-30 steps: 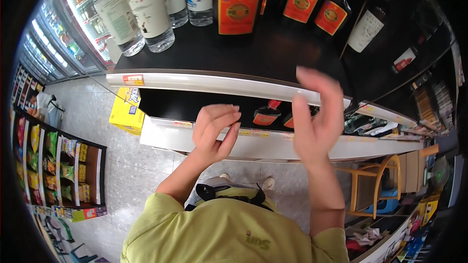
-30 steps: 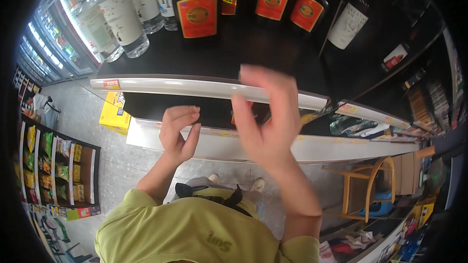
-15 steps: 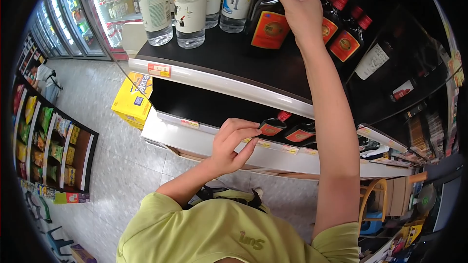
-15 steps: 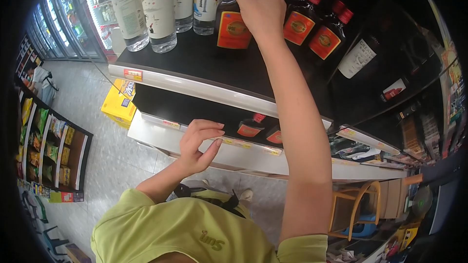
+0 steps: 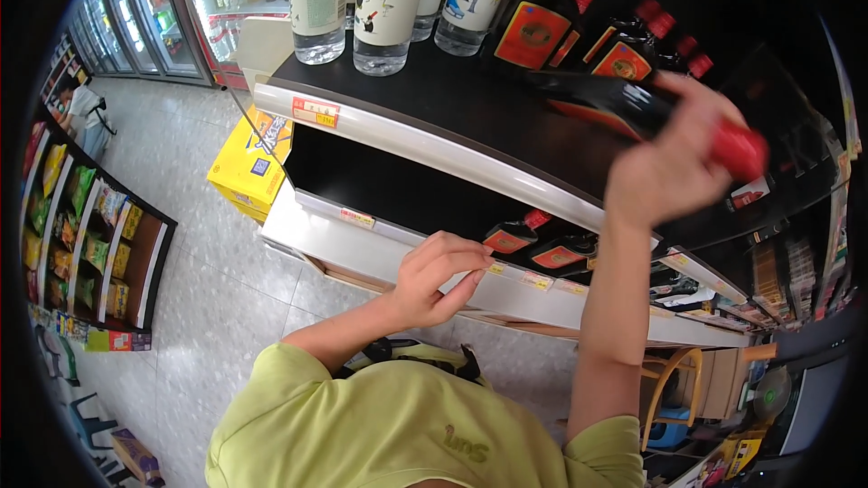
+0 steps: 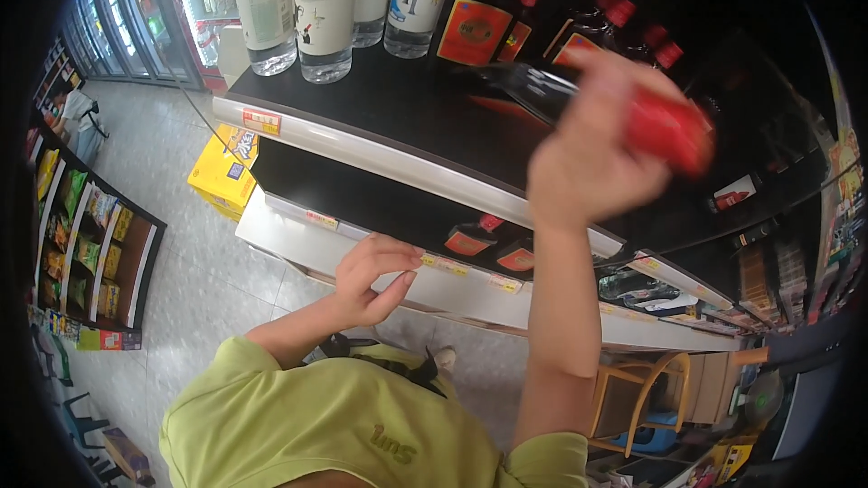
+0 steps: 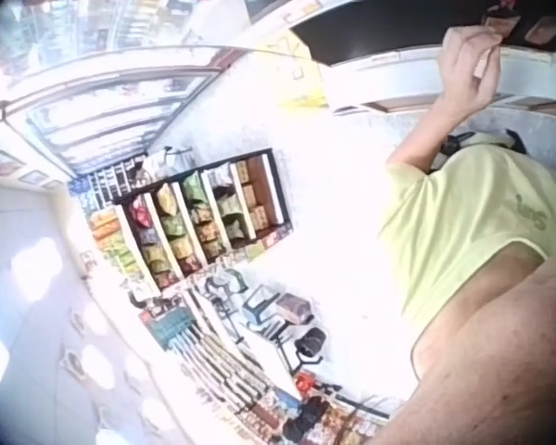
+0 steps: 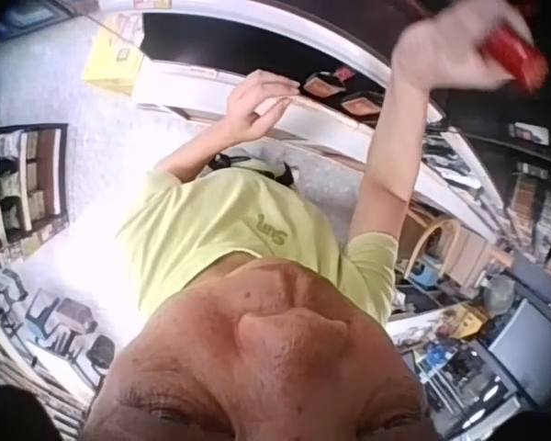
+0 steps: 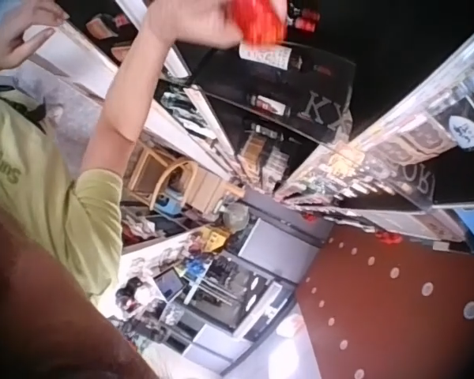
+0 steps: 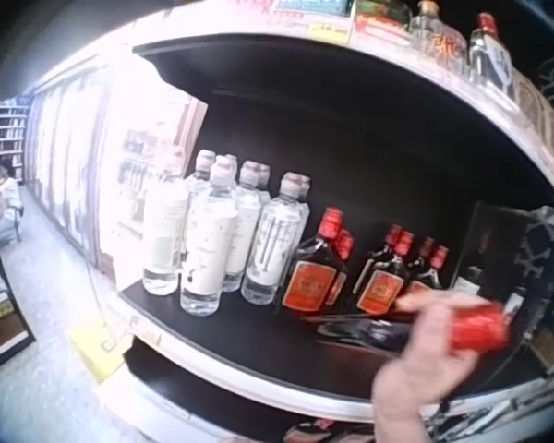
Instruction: The recorder is stocking bottles of liquor and bottled water onto shelves in a supermarket aisle.
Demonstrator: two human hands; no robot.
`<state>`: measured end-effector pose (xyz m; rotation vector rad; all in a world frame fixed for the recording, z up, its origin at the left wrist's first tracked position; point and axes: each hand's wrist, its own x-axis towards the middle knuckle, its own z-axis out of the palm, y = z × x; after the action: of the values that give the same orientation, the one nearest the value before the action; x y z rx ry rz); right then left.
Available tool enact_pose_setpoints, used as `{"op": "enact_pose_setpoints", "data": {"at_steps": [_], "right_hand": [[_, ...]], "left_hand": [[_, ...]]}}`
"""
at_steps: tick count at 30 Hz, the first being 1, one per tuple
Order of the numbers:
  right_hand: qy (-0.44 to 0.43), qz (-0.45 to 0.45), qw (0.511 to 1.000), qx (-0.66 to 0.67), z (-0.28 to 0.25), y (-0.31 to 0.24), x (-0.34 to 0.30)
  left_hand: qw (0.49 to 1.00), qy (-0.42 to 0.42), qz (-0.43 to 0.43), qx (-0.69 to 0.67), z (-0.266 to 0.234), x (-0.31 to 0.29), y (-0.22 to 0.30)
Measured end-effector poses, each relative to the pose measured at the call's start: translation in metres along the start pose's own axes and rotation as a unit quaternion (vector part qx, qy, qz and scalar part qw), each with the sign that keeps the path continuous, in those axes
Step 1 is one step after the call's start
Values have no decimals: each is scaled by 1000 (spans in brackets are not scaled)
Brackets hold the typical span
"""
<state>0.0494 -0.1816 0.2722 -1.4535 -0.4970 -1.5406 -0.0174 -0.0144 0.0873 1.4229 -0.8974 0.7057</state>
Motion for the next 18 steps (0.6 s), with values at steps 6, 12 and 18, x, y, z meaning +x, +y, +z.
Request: {"op": "enact_pose_setpoints", "data": {"at_steps": [6, 12, 18], "right_hand": [[77, 88, 980, 162, -73, -81, -13], [-137, 131, 981, 51, -92, -100, -92], [-352, 52, 934, 26, -81, -79, -142]], "left_hand": [[993, 70, 89, -36, 3, -6, 5], [996, 38, 83, 8, 8, -13, 16], [999, -43, -28, 7, 6, -23, 6]]}}
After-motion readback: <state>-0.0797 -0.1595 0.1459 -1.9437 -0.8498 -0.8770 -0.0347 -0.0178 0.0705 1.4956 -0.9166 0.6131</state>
